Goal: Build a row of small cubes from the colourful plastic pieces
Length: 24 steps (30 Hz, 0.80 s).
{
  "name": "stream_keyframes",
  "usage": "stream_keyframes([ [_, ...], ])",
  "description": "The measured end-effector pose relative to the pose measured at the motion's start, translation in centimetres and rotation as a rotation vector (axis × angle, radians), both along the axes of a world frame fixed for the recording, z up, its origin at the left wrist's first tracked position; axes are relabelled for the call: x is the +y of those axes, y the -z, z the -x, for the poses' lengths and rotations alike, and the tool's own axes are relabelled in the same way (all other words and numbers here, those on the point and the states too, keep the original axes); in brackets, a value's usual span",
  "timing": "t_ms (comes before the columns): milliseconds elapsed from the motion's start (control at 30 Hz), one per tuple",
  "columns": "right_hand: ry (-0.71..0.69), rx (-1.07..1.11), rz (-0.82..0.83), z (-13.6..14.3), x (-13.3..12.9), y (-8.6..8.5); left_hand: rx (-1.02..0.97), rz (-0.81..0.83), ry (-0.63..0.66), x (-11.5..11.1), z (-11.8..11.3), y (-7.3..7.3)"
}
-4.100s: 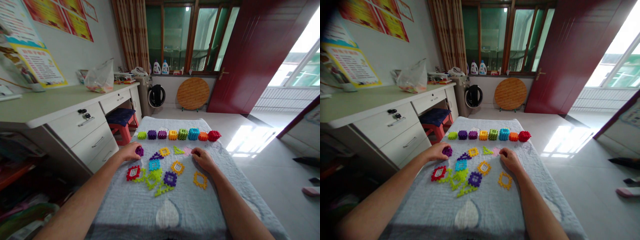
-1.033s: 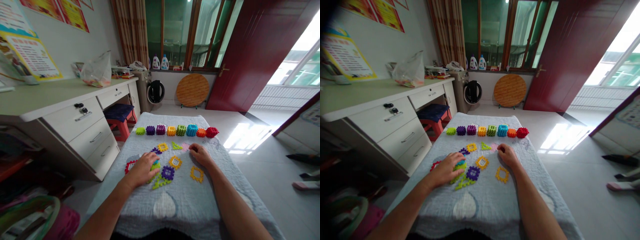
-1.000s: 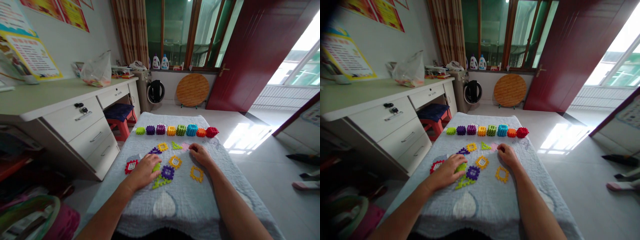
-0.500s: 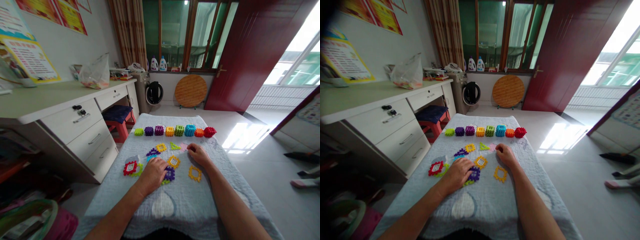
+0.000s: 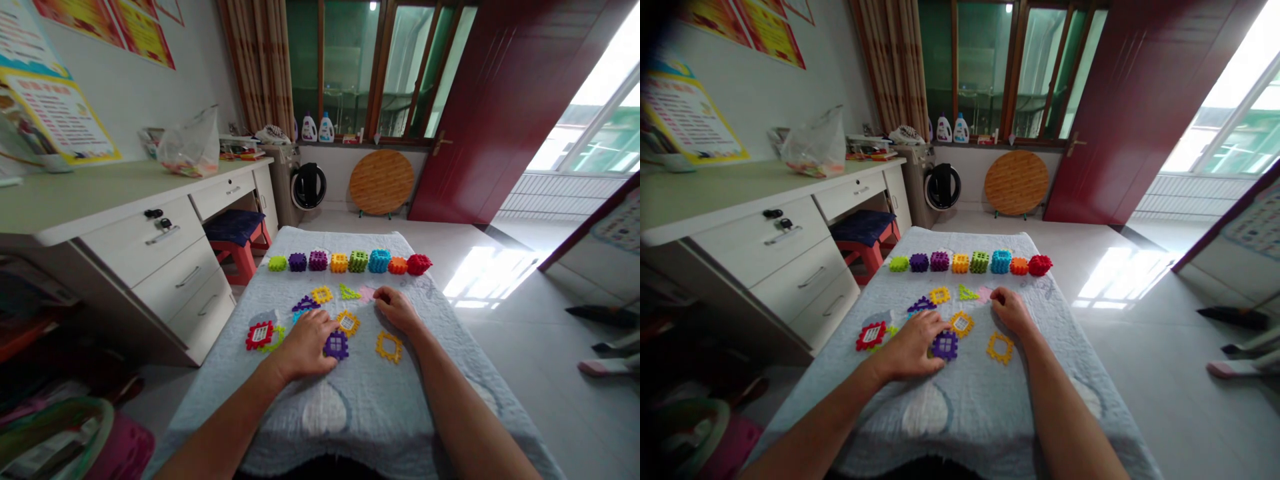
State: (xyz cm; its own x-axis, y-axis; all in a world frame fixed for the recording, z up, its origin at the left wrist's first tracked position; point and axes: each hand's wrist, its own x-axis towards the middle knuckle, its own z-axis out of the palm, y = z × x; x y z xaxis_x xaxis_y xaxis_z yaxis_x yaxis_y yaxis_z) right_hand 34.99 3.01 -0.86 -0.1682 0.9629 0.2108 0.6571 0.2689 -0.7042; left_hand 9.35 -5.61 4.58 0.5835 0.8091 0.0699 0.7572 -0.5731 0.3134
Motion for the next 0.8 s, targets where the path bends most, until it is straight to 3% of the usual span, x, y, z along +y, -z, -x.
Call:
stream_keyframes([
  [167, 0.003, 0.021, 0.01, 0.0, 0.0, 0.0, -0.076, -0.011, -0.074, 2.9, 3.5, -2.2],
  [400, -0.021, 0.011, 0.009, 0.0, 0.2, 0.3, -0.027, -0.124, -0.325, 13.1, 9.7, -3.3],
  [567, -0.023, 0.031, 0.019, 0.0, 0.2, 0.4, 0.109, -0.063, -0.367, 18.5, 9.7, -3.0],
  [800, -0.027, 0.015, 0.021, 0.1, 0.0, 0.1, 0.141, -0.018, -0.427, 21.5, 9.0, -1.3],
])
